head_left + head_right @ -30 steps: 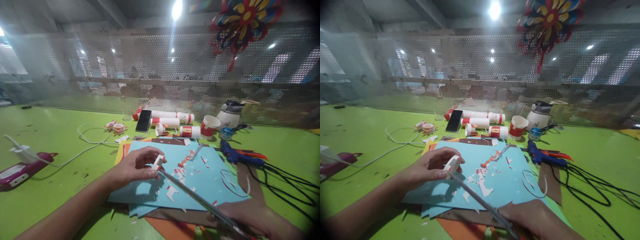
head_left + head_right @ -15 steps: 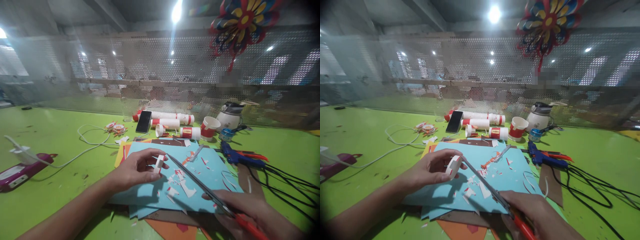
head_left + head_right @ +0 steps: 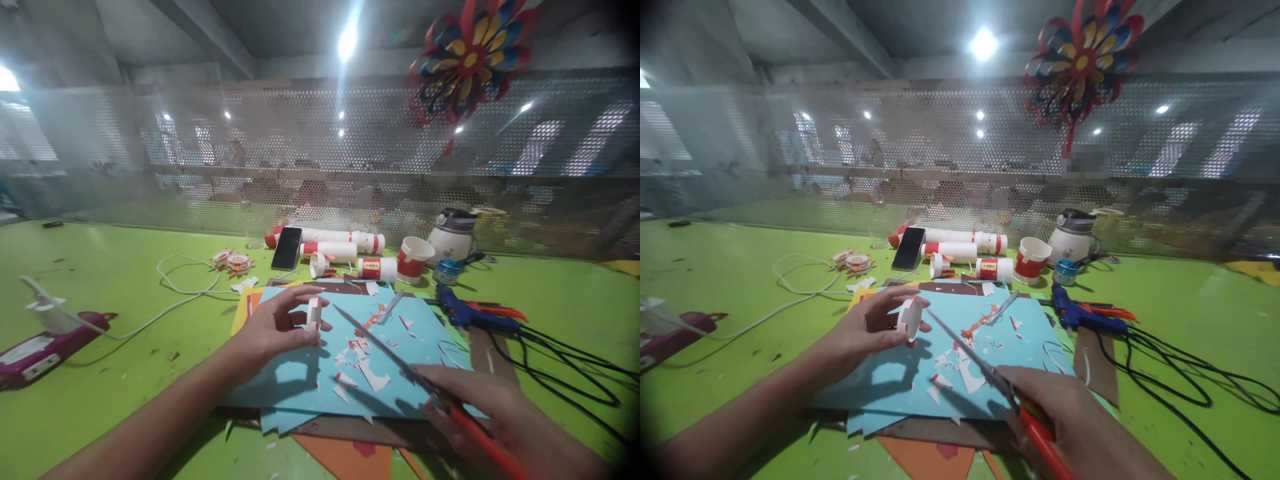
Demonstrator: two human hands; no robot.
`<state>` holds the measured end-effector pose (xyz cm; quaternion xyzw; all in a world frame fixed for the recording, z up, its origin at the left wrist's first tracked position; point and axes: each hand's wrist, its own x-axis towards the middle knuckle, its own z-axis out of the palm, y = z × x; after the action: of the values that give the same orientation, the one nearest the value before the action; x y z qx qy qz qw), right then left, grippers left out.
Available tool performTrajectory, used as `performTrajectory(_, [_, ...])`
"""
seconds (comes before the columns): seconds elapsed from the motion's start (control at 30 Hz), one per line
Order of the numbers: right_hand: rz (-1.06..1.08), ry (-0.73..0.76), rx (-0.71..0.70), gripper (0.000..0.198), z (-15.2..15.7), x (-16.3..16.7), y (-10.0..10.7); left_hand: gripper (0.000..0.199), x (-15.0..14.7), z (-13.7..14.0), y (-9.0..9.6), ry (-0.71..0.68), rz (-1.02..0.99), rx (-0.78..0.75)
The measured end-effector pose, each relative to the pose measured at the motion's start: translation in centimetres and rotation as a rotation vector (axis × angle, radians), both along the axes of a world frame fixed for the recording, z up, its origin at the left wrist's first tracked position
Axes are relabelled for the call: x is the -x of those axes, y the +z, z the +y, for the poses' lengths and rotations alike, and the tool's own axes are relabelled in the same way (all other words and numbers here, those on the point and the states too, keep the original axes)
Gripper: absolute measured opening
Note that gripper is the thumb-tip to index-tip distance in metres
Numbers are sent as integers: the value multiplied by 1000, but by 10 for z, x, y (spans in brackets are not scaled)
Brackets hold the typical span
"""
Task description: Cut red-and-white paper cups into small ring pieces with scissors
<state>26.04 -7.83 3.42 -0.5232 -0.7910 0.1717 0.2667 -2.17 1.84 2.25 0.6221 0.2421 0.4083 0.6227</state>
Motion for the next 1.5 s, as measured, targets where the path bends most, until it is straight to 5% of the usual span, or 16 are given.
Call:
performTrajectory(0.1, [-35,15,-59,29,9,-8,-11,55,-2,-1,0,15,-11,46])
performTrajectory(0.27, [-88,-163,-176,36,22,-11,-27,50,-1,0,-3,-59,-103,117])
performTrajectory(0.6, [-93,-341,-282,33,34,-14,-28,39,2,3,-4,-143,-164,224])
performTrajectory(1.0, [-110,-254,-279,29,25,0,-21,37,1,4,-7,-32,-130,300])
performTrajectory(1.5, [-62,-56,-182,24,21,8,-19,56,-2,0,-5,-92,-86,297])
